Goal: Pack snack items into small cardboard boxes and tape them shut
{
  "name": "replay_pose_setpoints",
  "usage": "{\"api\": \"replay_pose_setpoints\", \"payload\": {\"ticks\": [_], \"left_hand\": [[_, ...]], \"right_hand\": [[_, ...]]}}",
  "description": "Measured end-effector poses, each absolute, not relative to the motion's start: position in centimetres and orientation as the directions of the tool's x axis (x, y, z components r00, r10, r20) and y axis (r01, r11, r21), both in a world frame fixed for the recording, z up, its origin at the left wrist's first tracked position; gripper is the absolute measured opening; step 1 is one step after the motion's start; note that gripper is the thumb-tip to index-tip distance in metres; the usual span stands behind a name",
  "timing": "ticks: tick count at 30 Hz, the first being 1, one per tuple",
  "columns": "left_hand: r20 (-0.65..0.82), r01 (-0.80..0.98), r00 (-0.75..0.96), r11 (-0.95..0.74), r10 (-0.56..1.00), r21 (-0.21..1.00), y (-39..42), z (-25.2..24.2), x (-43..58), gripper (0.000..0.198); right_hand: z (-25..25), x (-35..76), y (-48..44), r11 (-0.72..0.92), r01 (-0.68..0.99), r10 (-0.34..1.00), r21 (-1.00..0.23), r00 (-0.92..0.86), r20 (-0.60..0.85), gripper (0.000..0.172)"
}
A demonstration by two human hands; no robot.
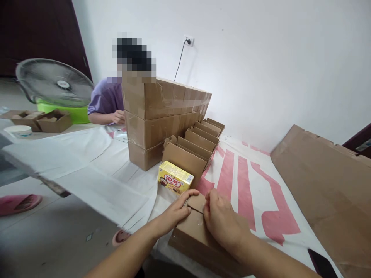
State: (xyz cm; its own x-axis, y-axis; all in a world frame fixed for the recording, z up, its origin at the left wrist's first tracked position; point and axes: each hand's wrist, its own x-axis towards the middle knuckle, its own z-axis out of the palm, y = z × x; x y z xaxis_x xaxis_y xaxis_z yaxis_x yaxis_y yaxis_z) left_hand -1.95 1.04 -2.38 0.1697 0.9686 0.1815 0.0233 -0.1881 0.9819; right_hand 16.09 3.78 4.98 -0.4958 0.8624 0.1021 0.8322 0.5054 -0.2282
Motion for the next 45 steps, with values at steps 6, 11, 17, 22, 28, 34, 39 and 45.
{"api": "replay_pose_setpoints", "payload": {"ticks": [6, 11, 17, 22, 28, 34, 39, 45], "left_hand": [[0.173, 0.038, 0.18, -0.182, 0.969, 0.983, 1.1, -2.3, -2.0, 0.058], [0.174, 0.024, 0.168, -0.181, 0.97, 0.983, 1.1, -2.3, -1.9, 0.056], [0.175, 0.021, 0.165, -0.181, 0.971, 0.983, 1.2, -2.5, -1.8, 0.056], [0.169, 0.045, 0.168, -0.178, 0.971, 0.983, 1.0, -2.2, -1.8, 0.056], [0.185, 0.044, 0.156, -0.194, 0.97, 0.98, 0.9, -2.1, -1.8, 0.054], [0.185, 0.063, 0.17, -0.198, 0.968, 0.978, 0.9, -1.9, -1.9, 0.057], [0.195, 0.076, 0.177, -0.211, 0.965, 0.975, 1.1, -2.1, -1.9, 0.058], [0.186, 0.072, 0.167, -0.2, 0.968, 0.977, 0.9, -2.1, -1.9, 0.058]], "right_hand": [[5.5, 16.8, 3.6, 0.511, 0.746, 0.851, -0.427, -0.51, 0.127, 0.005], [6.2, 17.1, 4.4, 0.502, 0.778, 0.857, -0.378, -0.505, 0.098, 0.004], [6.2, 16.9, 3.6, 0.53, 0.801, 0.845, -0.279, -0.526, 0.094, 0.006], [5.9, 16.6, 3.8, 0.494, 0.832, 0.866, -0.253, -0.496, 0.063, 0.006], [5.6, 15.6, 4.4, 0.485, 0.869, 0.874, -0.094, -0.482, 0.054, 0.011], [5.5, 15.0, 4.5, 0.476, 0.867, 0.876, -0.147, -0.483, -0.014, 0.014], [5.5, 16.2, 5.2, 0.478, 0.688, 0.828, -0.545, -0.56, 0.019, 0.011], [7.1, 16.6, 5.5, 0.405, 0.773, 0.87, -0.488, -0.489, -0.053, 0.022]]}}
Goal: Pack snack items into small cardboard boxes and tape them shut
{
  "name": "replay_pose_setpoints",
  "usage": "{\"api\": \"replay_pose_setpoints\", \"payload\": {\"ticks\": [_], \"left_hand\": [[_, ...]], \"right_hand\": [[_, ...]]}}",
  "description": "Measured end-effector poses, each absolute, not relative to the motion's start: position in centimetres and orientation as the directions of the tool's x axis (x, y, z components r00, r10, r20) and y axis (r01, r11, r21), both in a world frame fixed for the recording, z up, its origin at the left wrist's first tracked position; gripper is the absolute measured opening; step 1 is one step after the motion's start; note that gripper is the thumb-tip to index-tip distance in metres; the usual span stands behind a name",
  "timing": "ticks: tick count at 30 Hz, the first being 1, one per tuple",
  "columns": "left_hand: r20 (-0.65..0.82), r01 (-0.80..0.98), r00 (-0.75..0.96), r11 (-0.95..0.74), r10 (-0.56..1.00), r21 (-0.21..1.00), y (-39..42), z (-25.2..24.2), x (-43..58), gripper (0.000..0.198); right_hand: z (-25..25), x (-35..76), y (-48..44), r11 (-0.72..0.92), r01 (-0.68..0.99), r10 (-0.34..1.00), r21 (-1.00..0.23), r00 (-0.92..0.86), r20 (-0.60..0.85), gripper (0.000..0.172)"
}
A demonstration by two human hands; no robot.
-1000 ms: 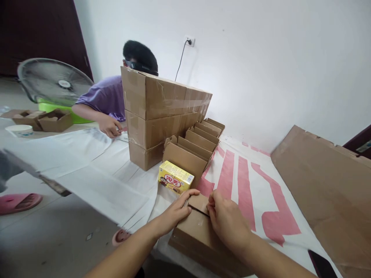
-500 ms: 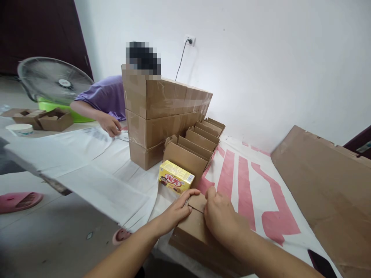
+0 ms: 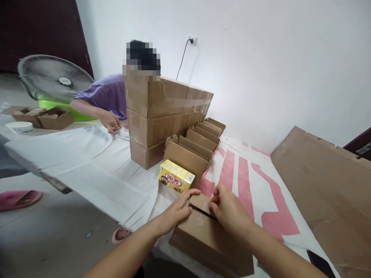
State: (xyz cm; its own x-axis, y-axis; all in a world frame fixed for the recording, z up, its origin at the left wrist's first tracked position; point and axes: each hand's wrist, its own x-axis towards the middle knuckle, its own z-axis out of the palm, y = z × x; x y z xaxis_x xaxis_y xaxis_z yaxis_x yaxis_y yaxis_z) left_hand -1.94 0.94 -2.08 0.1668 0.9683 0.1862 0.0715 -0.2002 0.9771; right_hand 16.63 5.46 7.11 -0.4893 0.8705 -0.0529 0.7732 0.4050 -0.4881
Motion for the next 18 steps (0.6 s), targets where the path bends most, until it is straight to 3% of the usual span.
{"api": "replay_pose_setpoints", "payload": {"ticks": [8, 10, 14, 18], "left_hand": [[0.186, 0.084, 0.152, -0.2, 0.971, 0.976, 0.9, -2.0, -1.8, 0.057], [0.199, 0.084, 0.153, -0.213, 0.968, 0.973, 1.0, -2.1, -1.8, 0.056], [0.208, 0.09, 0.148, -0.223, 0.967, 0.971, 1.1, -2.3, -1.8, 0.057], [0.2, 0.104, 0.151, -0.216, 0.968, 0.971, 1.1, -2.4, -1.8, 0.059]], "right_hand": [[7.0, 14.8, 4.1, 0.472, 0.881, 0.881, -0.029, -0.472, -0.016, 0.017], [7.1, 14.2, 4.1, 0.484, 0.875, 0.875, 0.028, -0.482, -0.047, 0.018], [7.0, 13.6, 4.4, 0.485, 0.873, 0.871, -0.054, -0.487, -0.061, 0.02], [6.0, 14.4, 5.4, 0.477, 0.784, 0.855, -0.397, -0.518, 0.003, 0.021]]}}
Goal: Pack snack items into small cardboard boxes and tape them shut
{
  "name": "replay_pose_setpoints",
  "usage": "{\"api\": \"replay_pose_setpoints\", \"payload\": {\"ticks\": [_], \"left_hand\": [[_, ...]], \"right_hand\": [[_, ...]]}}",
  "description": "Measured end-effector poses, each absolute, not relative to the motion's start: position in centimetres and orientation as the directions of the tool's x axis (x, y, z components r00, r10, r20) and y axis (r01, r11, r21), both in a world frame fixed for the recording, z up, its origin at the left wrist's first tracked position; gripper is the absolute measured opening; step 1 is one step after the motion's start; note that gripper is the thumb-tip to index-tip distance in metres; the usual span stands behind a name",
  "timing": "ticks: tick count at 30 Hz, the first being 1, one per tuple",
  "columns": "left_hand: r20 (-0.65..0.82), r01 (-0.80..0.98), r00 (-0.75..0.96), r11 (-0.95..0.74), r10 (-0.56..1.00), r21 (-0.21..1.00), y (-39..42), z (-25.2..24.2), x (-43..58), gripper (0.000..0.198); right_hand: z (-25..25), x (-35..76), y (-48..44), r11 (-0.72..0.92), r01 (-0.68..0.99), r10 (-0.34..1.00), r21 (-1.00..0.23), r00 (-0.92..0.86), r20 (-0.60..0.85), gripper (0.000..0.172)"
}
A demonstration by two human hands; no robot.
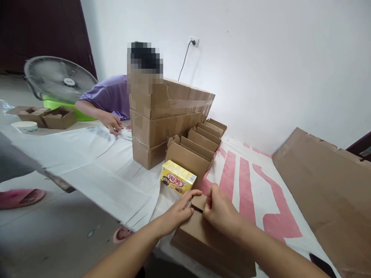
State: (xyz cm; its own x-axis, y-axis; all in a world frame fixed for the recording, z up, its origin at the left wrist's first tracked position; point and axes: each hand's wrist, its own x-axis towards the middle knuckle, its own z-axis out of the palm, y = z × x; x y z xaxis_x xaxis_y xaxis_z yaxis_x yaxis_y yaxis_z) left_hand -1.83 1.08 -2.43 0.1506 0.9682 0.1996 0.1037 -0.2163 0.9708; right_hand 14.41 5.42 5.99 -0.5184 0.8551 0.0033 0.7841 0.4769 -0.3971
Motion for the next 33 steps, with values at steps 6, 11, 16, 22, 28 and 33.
{"api": "replay_pose_setpoints", "payload": {"ticks": [6, 11, 16, 22, 28, 33], "left_hand": [[0.205, 0.125, 0.167, -0.227, 0.964, 0.966, 1.1, -2.5, -2.0, 0.059], [0.191, 0.122, 0.167, -0.213, 0.967, 0.97, 1.0, -2.4, -2.0, 0.06], [0.198, 0.112, 0.166, -0.218, 0.966, 0.97, 0.9, -2.1, -1.9, 0.058], [0.195, 0.121, 0.168, -0.216, 0.966, 0.969, 0.9, -1.9, -1.9, 0.057], [0.205, 0.116, 0.165, -0.226, 0.965, 0.967, 0.8, -2.0, -2.0, 0.056], [0.2, 0.133, 0.17, -0.224, 0.965, 0.966, 0.8, -1.9, -2.0, 0.058]], "right_hand": [[6.1, 16.7, 6.5, 0.566, 0.616, 0.776, -0.548, -0.623, 0.102, 0.013], [6.4, 18.3, 6.6, 0.846, 0.505, 0.525, -0.173, -0.845, 0.101, 0.01], [6.3, 18.5, 7.3, 0.974, 0.153, 0.141, 0.168, -0.986, 0.083, 0.022], [7.1, 17.6, 7.7, 0.97, -0.048, -0.074, 0.238, -0.992, 0.1, 0.025], [7.0, 17.5, 8.1, 0.99, 0.027, 0.017, 0.14, -0.998, 0.068, 0.028], [6.5, 17.5, 8.3, 0.994, 0.106, 0.104, 0.014, -0.986, 0.13, 0.028]]}}
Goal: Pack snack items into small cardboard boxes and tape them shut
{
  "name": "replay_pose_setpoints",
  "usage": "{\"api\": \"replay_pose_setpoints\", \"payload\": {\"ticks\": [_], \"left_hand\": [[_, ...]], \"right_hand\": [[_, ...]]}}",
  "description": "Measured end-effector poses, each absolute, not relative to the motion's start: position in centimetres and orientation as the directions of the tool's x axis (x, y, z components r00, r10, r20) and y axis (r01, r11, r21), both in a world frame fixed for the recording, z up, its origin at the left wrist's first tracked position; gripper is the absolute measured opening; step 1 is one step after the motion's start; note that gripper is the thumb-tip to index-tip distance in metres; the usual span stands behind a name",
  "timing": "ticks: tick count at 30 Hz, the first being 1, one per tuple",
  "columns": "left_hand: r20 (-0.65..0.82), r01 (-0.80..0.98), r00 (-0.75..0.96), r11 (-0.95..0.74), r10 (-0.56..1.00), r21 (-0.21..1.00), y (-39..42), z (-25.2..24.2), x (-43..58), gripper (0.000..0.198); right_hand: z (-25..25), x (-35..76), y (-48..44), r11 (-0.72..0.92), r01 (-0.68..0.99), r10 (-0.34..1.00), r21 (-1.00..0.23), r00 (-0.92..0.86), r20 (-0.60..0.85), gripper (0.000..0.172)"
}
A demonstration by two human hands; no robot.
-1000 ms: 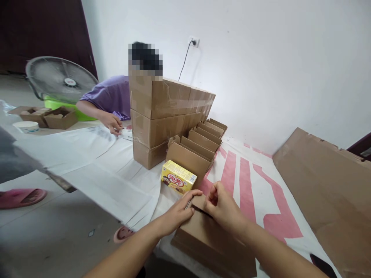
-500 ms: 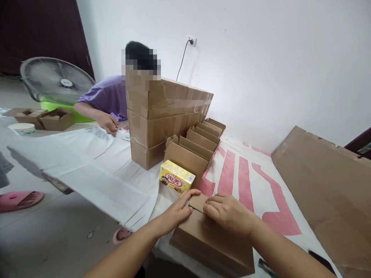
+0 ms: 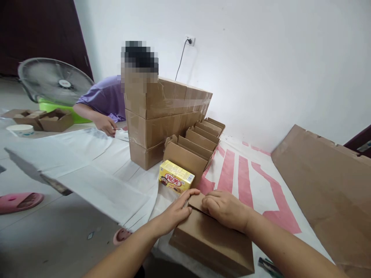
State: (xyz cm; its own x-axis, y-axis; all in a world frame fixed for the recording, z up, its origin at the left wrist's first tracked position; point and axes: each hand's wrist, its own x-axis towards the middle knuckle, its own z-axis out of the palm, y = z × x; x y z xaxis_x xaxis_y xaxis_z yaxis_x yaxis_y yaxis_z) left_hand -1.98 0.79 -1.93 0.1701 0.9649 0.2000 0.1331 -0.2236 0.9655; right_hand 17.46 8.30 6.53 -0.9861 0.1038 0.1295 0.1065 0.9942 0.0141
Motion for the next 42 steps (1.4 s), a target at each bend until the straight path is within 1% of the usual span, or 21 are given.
{"api": "replay_pose_setpoints", "payload": {"ticks": [3, 7, 8, 10, 12, 14, 16, 17, 19, 21, 23, 26, 29, 32, 35, 37, 39, 42], "left_hand": [[0.207, 0.14, 0.173, -0.232, 0.963, 0.963, 0.8, -1.8, -2.0, 0.059], [0.213, 0.141, 0.177, -0.239, 0.961, 0.961, 0.8, -1.7, -2.0, 0.059], [0.214, 0.14, 0.18, -0.24, 0.96, 0.961, 0.8, -1.8, -2.0, 0.059], [0.214, 0.129, 0.182, -0.239, 0.96, 0.962, 0.7, -1.8, -2.0, 0.061], [0.213, 0.105, 0.172, -0.232, 0.962, 0.967, 0.7, -2.0, -2.1, 0.062], [0.228, 0.065, 0.151, -0.239, 0.962, 0.969, 0.8, -2.2, -2.0, 0.064], [0.25, 0.022, 0.129, -0.255, 0.959, 0.967, 0.8, -2.5, -2.0, 0.063], [0.26, 0.002, 0.118, -0.262, 0.958, 0.965, 0.8, -2.6, -1.9, 0.061], [0.276, -0.018, 0.089, -0.275, 0.957, 0.961, 0.8, -2.7, -1.8, 0.05], [0.296, -0.008, 0.059, -0.296, 0.953, 0.955, 0.7, -2.7, -1.6, 0.036], [0.327, 0.006, 0.039, -0.327, 0.944, 0.945, 0.6, -2.6, -1.5, 0.028], [0.365, -0.016, 0.011, -0.365, 0.931, 0.931, 0.6, -2.6, -1.3, 0.028], [0.389, -0.011, -0.019, -0.389, 0.921, 0.921, 0.5, -2.4, -1.3, 0.027], [0.407, 0.053, -0.029, -0.405, 0.913, 0.913, 0.3, -2.1, -1.4, 0.021], [0.39, 0.109, 0.001, -0.388, 0.921, 0.915, 0.1, -1.6, -1.6, 0.014], [0.364, 0.129, 0.041, -0.367, 0.93, 0.921, 0.1, -1.4, -1.6, 0.011], [0.348, 0.134, 0.074, -0.355, 0.935, 0.925, 0.1, -1.4, -1.6, 0.012], [0.338, 0.126, 0.09, -0.347, 0.937, 0.929, 0.1, -1.4, -1.5, 0.012]], "right_hand": [[6.5, 17.2, 8.0, 0.997, 0.07, 0.066, 0.015, -0.98, 0.188, 0.025], [6.9, 17.2, 7.0, 0.998, 0.008, -0.018, 0.065, -0.926, 0.378, 0.019], [7.1, 17.4, 6.7, 0.997, 0.022, -0.012, 0.075, -0.907, 0.42, 0.02], [7.6, 17.9, 5.9, 0.993, 0.099, 0.055, 0.069, -0.879, 0.474, 0.021], [7.9, 18.6, 5.2, 0.982, 0.191, 0.166, 0.003, -0.858, 0.487, 0.023], [8.1, 19.4, 4.4, 0.961, 0.253, 0.274, -0.108, -0.844, 0.461, 0.025], [8.1, 20.0, 3.7, 0.932, 0.292, 0.357, -0.214, -0.842, 0.404, 0.025], [8.0, 20.2, 3.3, 0.917, 0.312, 0.388, -0.25, -0.844, 0.371, 0.024], [7.8, 20.4, 2.6, 0.887, 0.364, 0.445, -0.282, -0.838, 0.315, 0.02], [7.4, 20.3, 2.0, 0.864, 0.432, 0.495, -0.26, -0.825, 0.274, 0.016], [7.0, 20.1, 1.6, 0.863, 0.461, 0.503, -0.207, -0.821, 0.27, 0.016], [6.6, 19.9, 1.5, 0.892, 0.422, 0.452, -0.163, -0.843, 0.29, 0.022], [6.5, 20.0, 1.6, 0.88, 0.431, 0.472, -0.198, -0.836, 0.279, 0.025], [6.7, 20.2, 1.5, 0.845, 0.467, 0.524, -0.261, -0.82, 0.228, 0.022], [6.9, 20.1, 1.2, 0.819, 0.475, 0.546, -0.322, -0.818, 0.183, 0.024], [7.0, 19.8, 1.1, 0.819, 0.474, 0.546, -0.323, -0.818, 0.183, 0.025], [6.9, 19.4, 1.2, 0.834, 0.483, 0.537, -0.265, -0.82, 0.196, 0.02], [6.5, 18.8, 1.6, 0.859, 0.503, 0.513, -0.099, -0.84, 0.179, 0.01]]}}
